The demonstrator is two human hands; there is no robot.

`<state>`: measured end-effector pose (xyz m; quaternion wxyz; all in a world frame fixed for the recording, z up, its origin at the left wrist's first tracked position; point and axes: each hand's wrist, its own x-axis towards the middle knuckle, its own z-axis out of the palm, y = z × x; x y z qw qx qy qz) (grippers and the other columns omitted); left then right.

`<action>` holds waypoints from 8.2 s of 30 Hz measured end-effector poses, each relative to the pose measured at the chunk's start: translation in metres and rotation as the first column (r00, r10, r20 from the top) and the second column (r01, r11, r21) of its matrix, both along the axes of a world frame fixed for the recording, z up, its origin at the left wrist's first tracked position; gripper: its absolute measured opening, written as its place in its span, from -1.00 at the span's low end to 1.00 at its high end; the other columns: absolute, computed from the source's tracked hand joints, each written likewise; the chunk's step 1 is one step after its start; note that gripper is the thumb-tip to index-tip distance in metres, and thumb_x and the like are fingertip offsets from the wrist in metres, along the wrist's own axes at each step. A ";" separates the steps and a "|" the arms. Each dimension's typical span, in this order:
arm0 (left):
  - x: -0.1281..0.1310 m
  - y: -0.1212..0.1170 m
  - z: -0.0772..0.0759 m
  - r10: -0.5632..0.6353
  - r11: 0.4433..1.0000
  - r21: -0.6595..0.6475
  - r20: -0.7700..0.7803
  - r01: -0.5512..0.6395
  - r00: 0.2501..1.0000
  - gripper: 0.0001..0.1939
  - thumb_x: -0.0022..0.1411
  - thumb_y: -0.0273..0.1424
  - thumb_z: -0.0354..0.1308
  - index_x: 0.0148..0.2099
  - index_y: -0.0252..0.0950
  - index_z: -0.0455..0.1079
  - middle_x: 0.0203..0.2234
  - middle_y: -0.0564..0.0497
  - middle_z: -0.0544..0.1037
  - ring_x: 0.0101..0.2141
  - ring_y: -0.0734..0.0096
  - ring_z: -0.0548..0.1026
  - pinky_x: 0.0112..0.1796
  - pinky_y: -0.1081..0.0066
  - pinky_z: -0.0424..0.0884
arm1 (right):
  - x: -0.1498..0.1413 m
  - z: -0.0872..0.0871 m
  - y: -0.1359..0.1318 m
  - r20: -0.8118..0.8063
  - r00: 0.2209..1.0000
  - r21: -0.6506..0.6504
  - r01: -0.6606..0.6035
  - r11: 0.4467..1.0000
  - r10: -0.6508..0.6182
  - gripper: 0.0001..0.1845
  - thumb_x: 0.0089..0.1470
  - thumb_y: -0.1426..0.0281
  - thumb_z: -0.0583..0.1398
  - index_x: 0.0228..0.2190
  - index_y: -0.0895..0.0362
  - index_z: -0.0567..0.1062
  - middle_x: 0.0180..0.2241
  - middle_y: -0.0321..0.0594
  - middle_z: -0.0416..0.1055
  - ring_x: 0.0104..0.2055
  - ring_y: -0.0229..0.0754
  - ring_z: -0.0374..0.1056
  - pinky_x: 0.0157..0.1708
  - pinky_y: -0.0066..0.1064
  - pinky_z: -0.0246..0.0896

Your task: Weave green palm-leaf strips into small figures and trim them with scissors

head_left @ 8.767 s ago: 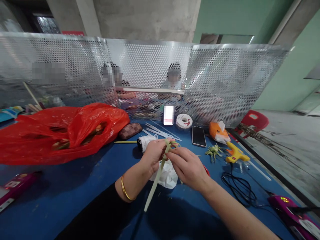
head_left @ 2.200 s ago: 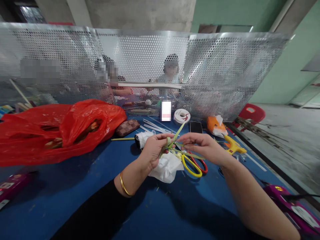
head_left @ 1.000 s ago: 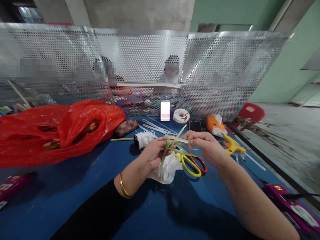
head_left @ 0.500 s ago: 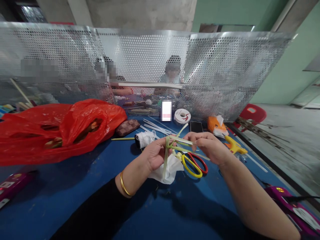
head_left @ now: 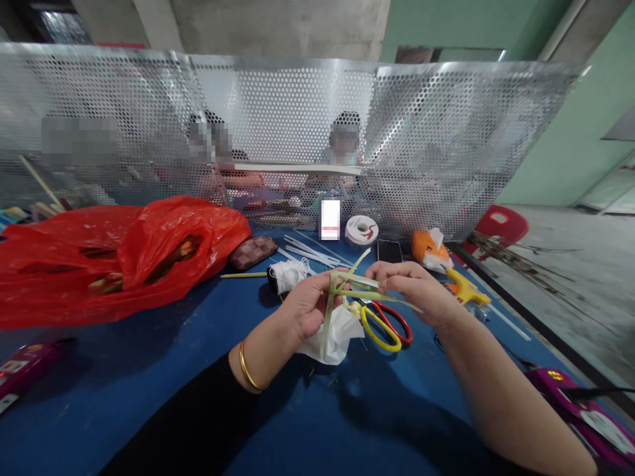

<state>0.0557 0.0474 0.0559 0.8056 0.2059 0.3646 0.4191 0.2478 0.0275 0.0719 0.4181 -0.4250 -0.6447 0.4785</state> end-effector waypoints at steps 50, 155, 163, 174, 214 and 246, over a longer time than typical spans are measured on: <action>0.004 -0.007 0.000 0.122 0.962 0.248 -0.014 -0.115 0.992 -0.87 0.22 -0.55 0.16 -0.18 -0.43 0.50 -0.41 -0.08 0.61 -0.45 0.47 0.55 -0.40 0.51 0.51 | -0.028 -0.013 -0.007 0.115 0.877 0.534 0.342 0.774 -0.467 -0.90 0.05 0.39 0.22 -0.32 0.09 0.49 -0.32 -0.21 0.42 -0.29 -0.16 0.32 -0.25 -0.30 0.24; -0.040 -0.040 -0.037 0.092 0.977 0.203 -0.091 -0.072 0.992 -0.72 -0.02 -0.61 0.34 -0.19 -0.38 0.54 -0.26 -0.09 0.62 -0.37 0.43 0.59 -0.36 0.55 0.47 | -0.100 -0.087 -0.055 0.212 0.974 -0.179 -0.040 0.983 0.078 -0.73 0.04 0.36 0.05 -0.65 0.10 0.19 -0.69 -0.40 0.15 -0.63 -0.35 0.11 -0.62 -0.50 -0.04; -0.046 -0.040 -0.033 0.006 0.980 0.199 -0.151 0.024 0.989 -0.66 -0.18 -0.46 0.47 -0.28 -0.40 0.53 -0.44 -0.05 0.62 -0.47 0.48 0.54 -0.32 0.50 0.45 | -0.101 -0.090 -0.055 0.192 0.981 -0.214 0.043 0.976 -0.001 -0.68 0.03 0.34 0.10 -0.69 0.11 0.21 -0.72 -0.39 0.17 -0.65 -0.35 0.11 -0.63 -0.51 -0.02; -0.044 -0.039 -0.033 0.074 0.979 0.200 -0.186 -0.036 0.980 -0.70 -0.05 -0.36 0.42 -0.28 -0.41 0.47 -0.52 0.00 0.56 -0.54 0.52 0.49 -0.43 0.53 0.40 | -0.102 -0.087 -0.055 0.308 0.951 -0.138 0.018 0.990 0.025 -0.67 0.03 0.38 0.08 -0.71 0.09 0.15 -0.73 -0.42 0.06 -0.64 -0.35 0.00 -0.62 -0.47 -0.16; -0.046 -0.035 -0.038 0.134 0.945 0.326 -0.353 -0.013 0.926 -0.75 -0.05 -0.37 0.34 -0.29 -0.34 0.45 -0.63 0.13 0.43 -0.68 0.67 0.26 -0.65 0.60 0.06 | -0.061 -0.059 -0.037 0.513 0.828 0.351 0.039 0.936 -0.227 -0.80 0.19 0.37 0.08 -0.41 0.09 0.47 -0.41 -0.22 0.45 -0.35 -0.17 0.35 -0.35 -0.39 0.15; -0.040 -0.048 -0.045 -0.261 0.899 0.208 -0.452 0.385 0.853 -0.70 0.09 -0.21 0.25 -0.30 -0.39 0.54 -0.65 0.09 0.40 -0.72 0.72 0.06 -0.64 0.49 -0.20 | -0.057 -0.062 -0.031 0.187 0.854 0.098 0.475 0.874 -0.485 -0.48 0.08 0.05 0.14 -0.72 0.11 0.27 -0.73 -0.37 0.13 -0.63 -0.31 0.06 -0.58 -0.43 -0.06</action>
